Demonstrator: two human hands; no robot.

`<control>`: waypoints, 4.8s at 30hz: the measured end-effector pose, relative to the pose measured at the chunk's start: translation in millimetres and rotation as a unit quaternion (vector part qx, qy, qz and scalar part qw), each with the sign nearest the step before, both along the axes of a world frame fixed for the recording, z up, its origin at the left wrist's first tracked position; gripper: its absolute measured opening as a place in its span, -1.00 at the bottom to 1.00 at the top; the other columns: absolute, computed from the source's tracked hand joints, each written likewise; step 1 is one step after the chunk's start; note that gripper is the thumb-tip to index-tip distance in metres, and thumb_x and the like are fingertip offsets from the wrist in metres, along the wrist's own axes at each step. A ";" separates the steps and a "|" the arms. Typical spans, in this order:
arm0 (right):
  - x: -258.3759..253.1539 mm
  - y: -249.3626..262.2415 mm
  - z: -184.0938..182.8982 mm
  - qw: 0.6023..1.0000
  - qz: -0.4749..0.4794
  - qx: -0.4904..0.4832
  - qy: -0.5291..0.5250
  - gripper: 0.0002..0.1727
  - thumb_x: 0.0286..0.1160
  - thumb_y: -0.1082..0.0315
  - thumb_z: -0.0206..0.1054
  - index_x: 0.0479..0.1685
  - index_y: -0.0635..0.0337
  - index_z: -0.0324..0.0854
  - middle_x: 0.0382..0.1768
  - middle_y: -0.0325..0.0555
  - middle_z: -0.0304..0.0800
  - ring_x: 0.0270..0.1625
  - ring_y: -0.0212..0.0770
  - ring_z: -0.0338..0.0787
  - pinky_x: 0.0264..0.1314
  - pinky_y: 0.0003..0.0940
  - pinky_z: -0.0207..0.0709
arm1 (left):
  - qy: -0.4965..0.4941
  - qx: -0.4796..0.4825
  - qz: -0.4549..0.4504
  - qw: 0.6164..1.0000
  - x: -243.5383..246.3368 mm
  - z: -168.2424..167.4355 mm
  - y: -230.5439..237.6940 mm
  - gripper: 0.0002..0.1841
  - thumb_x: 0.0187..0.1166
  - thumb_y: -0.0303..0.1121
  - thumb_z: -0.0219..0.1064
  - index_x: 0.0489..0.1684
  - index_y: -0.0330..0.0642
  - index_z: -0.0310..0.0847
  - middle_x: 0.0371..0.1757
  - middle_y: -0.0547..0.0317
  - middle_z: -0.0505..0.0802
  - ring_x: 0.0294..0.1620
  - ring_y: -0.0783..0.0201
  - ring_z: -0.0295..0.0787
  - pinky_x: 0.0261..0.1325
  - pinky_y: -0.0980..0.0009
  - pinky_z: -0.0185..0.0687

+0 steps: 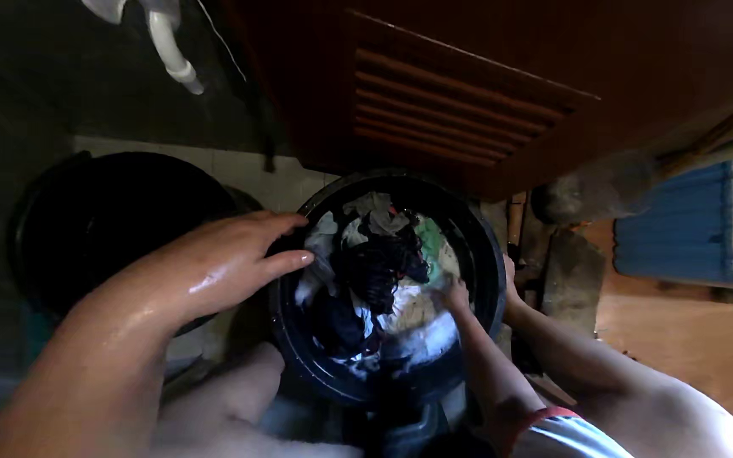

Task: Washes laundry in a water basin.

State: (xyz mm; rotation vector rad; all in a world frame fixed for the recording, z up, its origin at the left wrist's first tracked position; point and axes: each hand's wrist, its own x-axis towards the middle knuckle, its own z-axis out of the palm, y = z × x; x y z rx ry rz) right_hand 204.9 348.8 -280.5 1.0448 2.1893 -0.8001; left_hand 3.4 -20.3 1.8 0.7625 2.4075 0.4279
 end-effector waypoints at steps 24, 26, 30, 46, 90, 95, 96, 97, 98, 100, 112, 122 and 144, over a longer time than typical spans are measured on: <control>21.2 -8.0 73.8 0.964 0.006 -0.266 0.012 -0.41 0.32 0.40 0.55 0.42 0.24 0.57 0.21 0.16 0.76 0.23 -0.04 0.78 0.38 0.00 0.63 | -0.181 -0.086 0.454 0.868 164.1 -281.0 60.9 -0.22 0.32 -0.44 0.51 0.66 -0.23 0.32 0.53 -0.36 0.59 0.50 -0.32 0.56 0.43 -0.31 0.50; 7.4 -4.3 103.0 0.968 0.087 -0.237 0.000 -0.37 0.31 0.40 0.58 0.46 0.23 0.55 0.26 0.20 0.74 0.28 0.03 0.75 0.42 0.05 0.59 | -0.180 0.009 0.496 0.849 138.2 -258.0 56.1 -0.36 0.34 -0.53 0.45 0.54 -0.28 0.46 0.37 -0.41 0.68 0.40 -0.32 0.63 0.38 -0.32 0.51; -0.5 0.7 141.9 0.963 0.141 -0.226 0.046 -0.41 0.25 0.40 0.60 0.37 0.27 0.59 0.19 0.20 0.75 0.22 0.02 0.76 0.37 0.06 0.60 | -0.133 0.134 0.493 0.849 89.1 -180.5 67.2 -0.38 0.27 -0.64 0.44 0.45 -0.27 0.53 0.28 -0.37 0.72 0.30 -0.26 0.67 0.28 -0.29 0.54; -28.0 -3.4 212.4 0.893 -0.036 -0.400 0.202 -0.55 0.33 0.42 0.41 0.28 0.11 0.61 -0.11 -0.12 0.82 -0.18 -0.28 0.80 -0.11 -0.26 0.76 | -0.145 0.257 0.460 0.837 64.3 -144.6 77.8 -0.62 0.69 -0.33 0.24 0.41 -0.28 0.47 0.26 -0.16 0.75 0.16 0.02 0.73 0.23 -0.02 0.64; -17.9 20.8 165.6 0.942 0.149 -0.298 0.026 -0.61 0.29 0.33 0.51 0.12 0.25 0.72 -0.02 0.06 0.81 0.05 -0.08 0.77 0.22 0.09 0.62 | -0.087 0.121 0.356 0.923 36.7 -110.6 126.3 -0.45 0.42 -0.40 0.51 0.42 -0.34 0.50 0.17 -0.42 0.77 0.21 -0.33 0.72 0.28 -0.39 0.52; -22.1 9.2 121.3 0.947 0.238 -0.196 -0.089 -0.34 0.34 0.18 0.59 0.46 0.24 0.59 0.35 0.31 0.69 0.46 0.29 0.64 0.54 0.40 0.39 | 0.014 0.073 0.354 0.932 70.4 -188.6 173.7 0.03 0.29 -0.18 0.63 0.88 0.15 0.07 0.92 -0.12 -0.03 0.87 -0.37 -0.20 0.60 -0.61 -0.13; -15.9 4.5 100.7 0.949 0.237 -0.175 -0.108 -0.35 0.35 0.13 0.59 0.44 0.25 0.61 0.37 0.32 0.68 0.48 0.32 0.62 0.55 0.43 0.37 | 0.049 0.057 0.379 0.923 92.4 -202.6 176.2 0.07 0.25 -0.05 0.63 0.89 0.19 0.03 0.93 -0.12 -0.13 0.89 -0.39 -0.37 0.60 -0.65 -0.25; -10.8 -1.2 80.4 0.955 0.227 -0.153 -0.117 -0.35 0.35 0.05 0.58 0.38 0.27 0.66 0.38 0.33 0.68 0.49 0.34 0.61 0.55 0.44 0.37 | 0.071 0.044 0.405 0.911 111.5 -216.4 176.6 0.16 0.18 0.08 0.65 0.91 0.14 -0.02 0.93 -0.20 -0.17 0.88 -0.45 -0.42 0.60 -0.64 -0.27; -8.3 -7.2 61.6 0.963 0.208 -0.130 -0.110 -0.31 0.34 -0.04 0.58 0.36 0.28 0.68 0.43 0.35 0.64 0.54 0.37 0.56 0.55 0.46 0.35 | 0.085 0.036 0.420 0.903 124.6 -231.2 175.6 0.25 0.11 0.17 0.67 0.91 0.01 -0.05 0.90 -0.32 -0.17 0.85 -0.53 -0.39 0.61 -0.62 -0.28; -0.3 -23.3 28.1 0.983 0.160 -0.075 -0.051 -0.13 0.33 -0.08 0.57 0.64 0.19 0.46 0.74 0.31 0.25 0.77 0.39 0.23 0.65 0.48 0.20 | 0.094 0.020 0.416 0.905 134.9 -258.3 166.7 0.31 0.02 0.19 0.71 0.88 -0.17 0.00 0.87 -0.46 -0.13 0.81 -0.61 -0.24 0.62 -0.55 -0.18; 26.5 -25.8 -78.7 0.907 0.410 -0.041 0.090 -0.27 0.43 0.14 0.44 0.72 -0.32 0.42 0.77 -0.12 0.36 0.79 0.33 0.23 0.64 0.54 0.13 | 0.136 0.018 0.296 0.945 67.3 -312.7 139.8 -0.14 0.27 -0.17 0.62 0.68 -0.19 0.40 0.76 -0.53 0.21 0.63 -0.58 0.24 0.59 -0.38 0.11; 37.4 -56.9 -60.2 0.909 0.413 -0.056 -0.001 -0.30 0.62 0.21 0.27 0.80 -0.36 0.28 0.87 -0.05 0.12 0.88 0.36 -0.01 0.72 0.54 0.00 | 0.160 -0.044 0.239 0.957 48.2 -306.2 141.3 -0.24 0.48 -0.15 0.46 0.69 -0.30 0.34 0.73 -0.42 0.34 0.69 -0.42 0.29 0.58 -0.40 0.15; 15.0 -47.3 309.4 0.842 -0.093 -0.344 0.406 -0.78 0.55 0.35 0.35 -0.49 0.13 0.56 -0.54 -0.25 0.66 -0.47 -0.41 0.64 -0.35 -0.44 0.59 | -0.437 0.400 0.453 0.666 200.5 -222.7 169.8 -0.38 0.78 0.07 0.05 0.80 0.09 0.18 0.56 -0.03 0.59 0.48 -0.01 0.61 0.29 -0.20 0.70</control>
